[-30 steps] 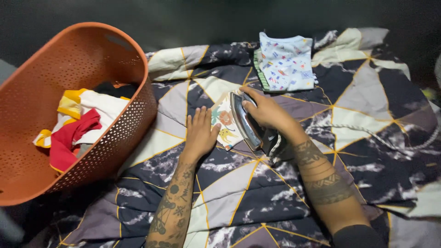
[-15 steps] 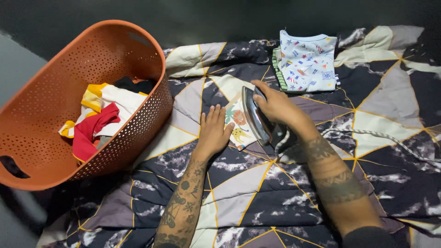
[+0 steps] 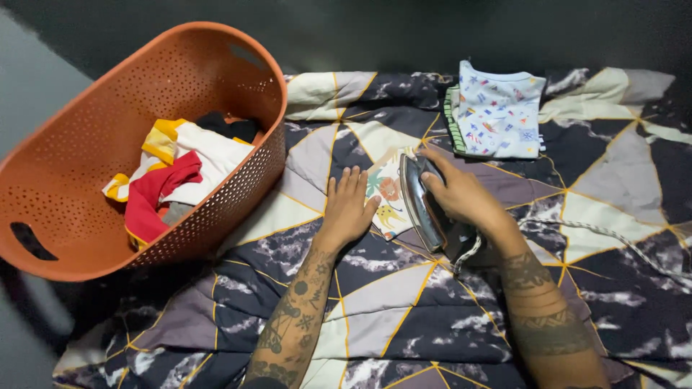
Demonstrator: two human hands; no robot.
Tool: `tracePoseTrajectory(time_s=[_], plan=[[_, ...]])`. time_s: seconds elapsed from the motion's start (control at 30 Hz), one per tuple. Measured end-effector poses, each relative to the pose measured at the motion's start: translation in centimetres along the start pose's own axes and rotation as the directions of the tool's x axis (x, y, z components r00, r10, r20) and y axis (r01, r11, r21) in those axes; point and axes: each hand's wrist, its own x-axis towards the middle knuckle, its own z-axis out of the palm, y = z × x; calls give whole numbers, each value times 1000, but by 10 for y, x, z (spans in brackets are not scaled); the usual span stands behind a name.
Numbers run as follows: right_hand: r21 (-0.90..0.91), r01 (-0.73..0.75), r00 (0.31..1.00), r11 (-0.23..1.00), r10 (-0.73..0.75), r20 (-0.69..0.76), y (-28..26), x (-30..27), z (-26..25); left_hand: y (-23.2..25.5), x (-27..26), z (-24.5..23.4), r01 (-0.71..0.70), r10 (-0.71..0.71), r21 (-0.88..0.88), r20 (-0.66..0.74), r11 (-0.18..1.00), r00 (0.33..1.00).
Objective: Ironing small pieces of fabric on a bed surface.
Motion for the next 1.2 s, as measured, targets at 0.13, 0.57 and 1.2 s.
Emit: tracePoseTrajectory(time_s=[0.13, 0.57, 1.2], plan=[[64, 15, 1000, 998, -15, -1, -30, 21, -10, 0, -2, 1, 27, -27, -17, -9, 999, 1000], [-13, -236, 968, 972, 236, 81, -3, 2, -5, 1, -4, -7, -28, 28, -7, -10, 1000, 1000], [303, -10, 771, 953, 200, -604, 95, -54, -18, 12, 0, -18, 33, -33, -8, 53, 999, 998]])
